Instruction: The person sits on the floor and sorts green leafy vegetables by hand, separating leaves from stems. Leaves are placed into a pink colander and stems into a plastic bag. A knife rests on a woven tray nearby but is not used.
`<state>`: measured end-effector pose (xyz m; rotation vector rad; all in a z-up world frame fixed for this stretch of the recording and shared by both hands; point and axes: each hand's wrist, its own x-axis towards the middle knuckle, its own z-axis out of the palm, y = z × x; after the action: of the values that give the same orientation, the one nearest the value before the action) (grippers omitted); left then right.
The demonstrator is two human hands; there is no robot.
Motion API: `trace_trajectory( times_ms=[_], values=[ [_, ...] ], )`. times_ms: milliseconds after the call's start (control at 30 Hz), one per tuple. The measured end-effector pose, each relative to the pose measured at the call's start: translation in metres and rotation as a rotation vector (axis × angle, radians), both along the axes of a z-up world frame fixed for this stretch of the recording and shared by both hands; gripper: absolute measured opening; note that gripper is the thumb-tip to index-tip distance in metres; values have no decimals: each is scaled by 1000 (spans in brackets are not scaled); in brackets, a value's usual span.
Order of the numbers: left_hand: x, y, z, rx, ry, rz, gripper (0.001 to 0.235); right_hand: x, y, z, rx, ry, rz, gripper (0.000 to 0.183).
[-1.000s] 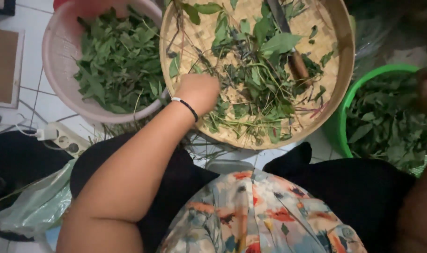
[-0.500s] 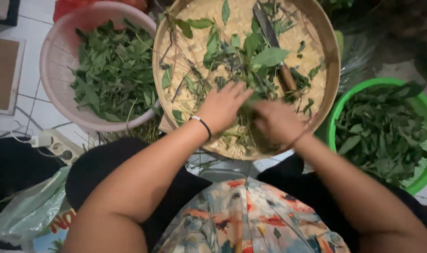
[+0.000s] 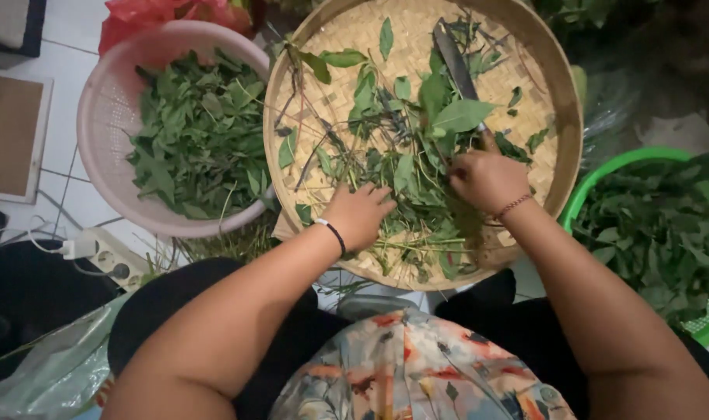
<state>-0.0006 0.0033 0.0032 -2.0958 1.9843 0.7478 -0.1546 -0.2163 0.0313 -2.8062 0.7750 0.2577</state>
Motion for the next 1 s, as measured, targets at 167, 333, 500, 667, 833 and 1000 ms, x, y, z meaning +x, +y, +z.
trace_trajectory(
  times_ms=[167,333,500,667,833,1000],
  values=[
    [-1,7,7,55,1,10,61,-5,-34,3,81,-276,-83,14],
    [-1,13,13,91,7,31,64,-1,-42,31,650,-406,-351,15],
    [-1,18,10,83,-8,27,63,5,-9,43,498,-230,35,23],
    [-3,20,12,44,-37,46,49,-2,-7,32,-41,-107,23,21],
    [1,21,20,83,23,85,47,-6,20,1,-38,39,135,25],
    [2,23,19,84,-15,60,34,-7,33,-4,118,-249,363,18]
  ],
)
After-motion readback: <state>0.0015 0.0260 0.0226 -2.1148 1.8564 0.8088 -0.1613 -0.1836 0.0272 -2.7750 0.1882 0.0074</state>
